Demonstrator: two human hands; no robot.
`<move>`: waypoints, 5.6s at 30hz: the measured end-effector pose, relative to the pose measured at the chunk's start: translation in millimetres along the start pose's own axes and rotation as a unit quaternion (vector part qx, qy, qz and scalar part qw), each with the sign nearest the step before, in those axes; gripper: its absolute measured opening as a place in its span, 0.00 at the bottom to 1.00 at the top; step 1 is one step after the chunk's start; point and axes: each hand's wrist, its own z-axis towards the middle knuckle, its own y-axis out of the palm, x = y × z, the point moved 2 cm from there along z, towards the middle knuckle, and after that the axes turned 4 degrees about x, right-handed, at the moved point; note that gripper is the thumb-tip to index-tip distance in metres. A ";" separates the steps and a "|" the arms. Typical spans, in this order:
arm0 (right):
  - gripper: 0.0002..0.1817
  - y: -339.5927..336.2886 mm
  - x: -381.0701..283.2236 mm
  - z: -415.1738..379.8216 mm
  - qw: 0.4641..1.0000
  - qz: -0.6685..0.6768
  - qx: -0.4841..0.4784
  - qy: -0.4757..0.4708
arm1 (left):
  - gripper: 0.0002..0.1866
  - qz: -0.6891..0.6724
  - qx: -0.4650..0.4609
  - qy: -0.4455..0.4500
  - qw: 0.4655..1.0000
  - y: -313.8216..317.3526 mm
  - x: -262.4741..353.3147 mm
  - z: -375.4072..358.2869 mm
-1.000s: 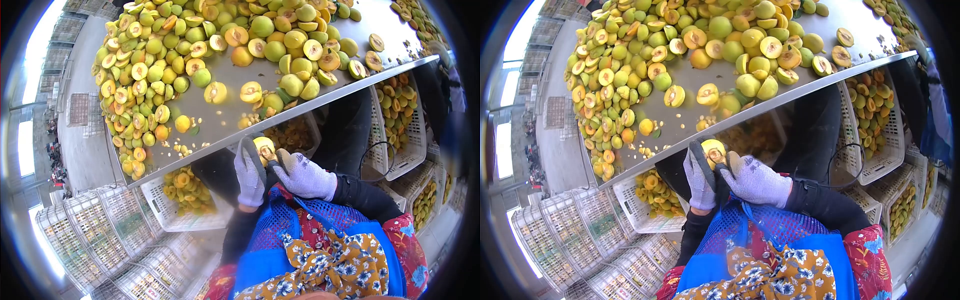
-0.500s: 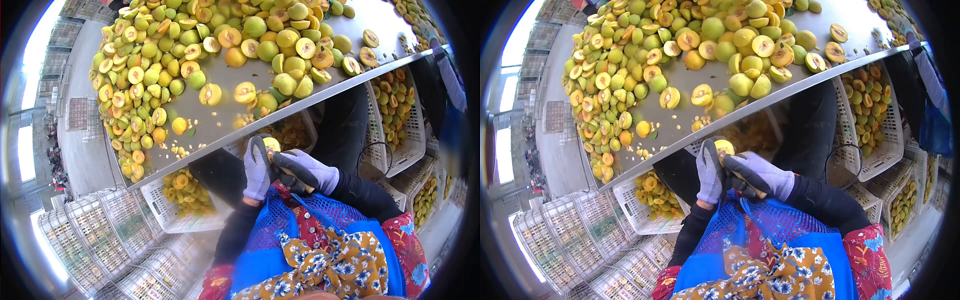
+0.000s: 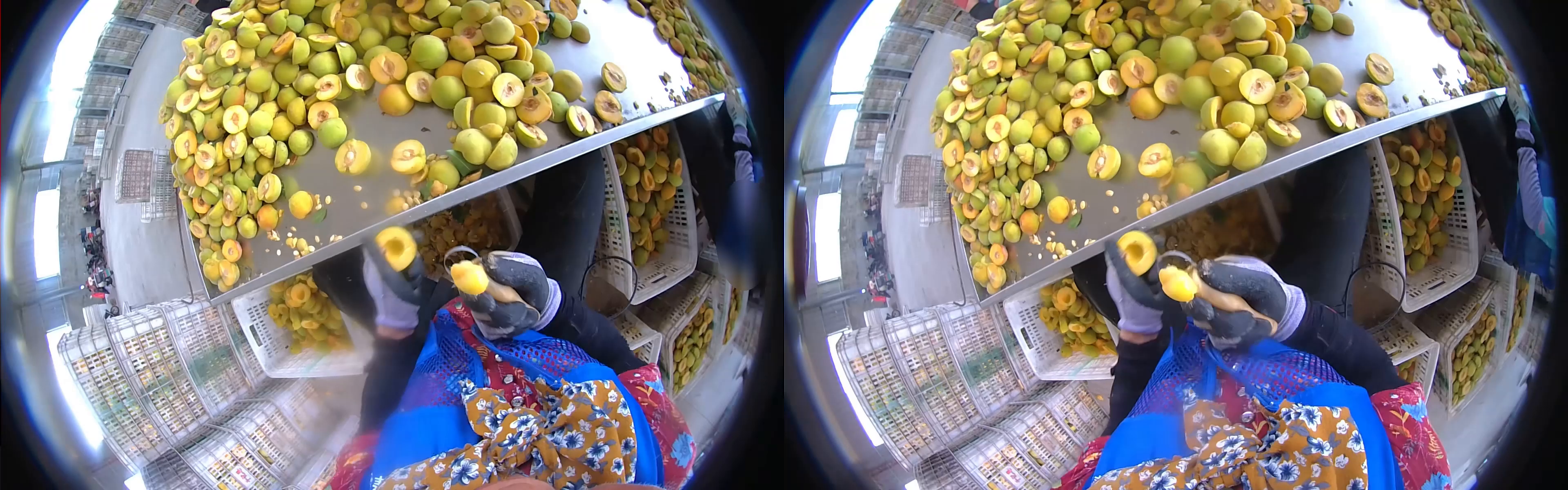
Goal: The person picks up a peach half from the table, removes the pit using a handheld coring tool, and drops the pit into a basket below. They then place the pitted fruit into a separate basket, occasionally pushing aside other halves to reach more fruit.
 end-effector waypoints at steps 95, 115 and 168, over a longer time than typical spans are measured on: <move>0.22 -25.9 2.6 1.9 0.906 -0.376 0.193 0.015 | 0.31 0.314 -0.086 0.017 0.945 33.3 -2.5 152.6; 0.15 29.2 -14.1 18.5 0.520 -0.802 0.233 -0.177 | 0.20 -0.144 -0.123 -0.073 0.979 8.6 49.0 38.3; 0.12 27.1 -17.8 25.5 0.687 -0.688 0.187 -0.141 | 0.21 -0.313 -0.153 -0.228 0.909 -64.6 -39.9 117.3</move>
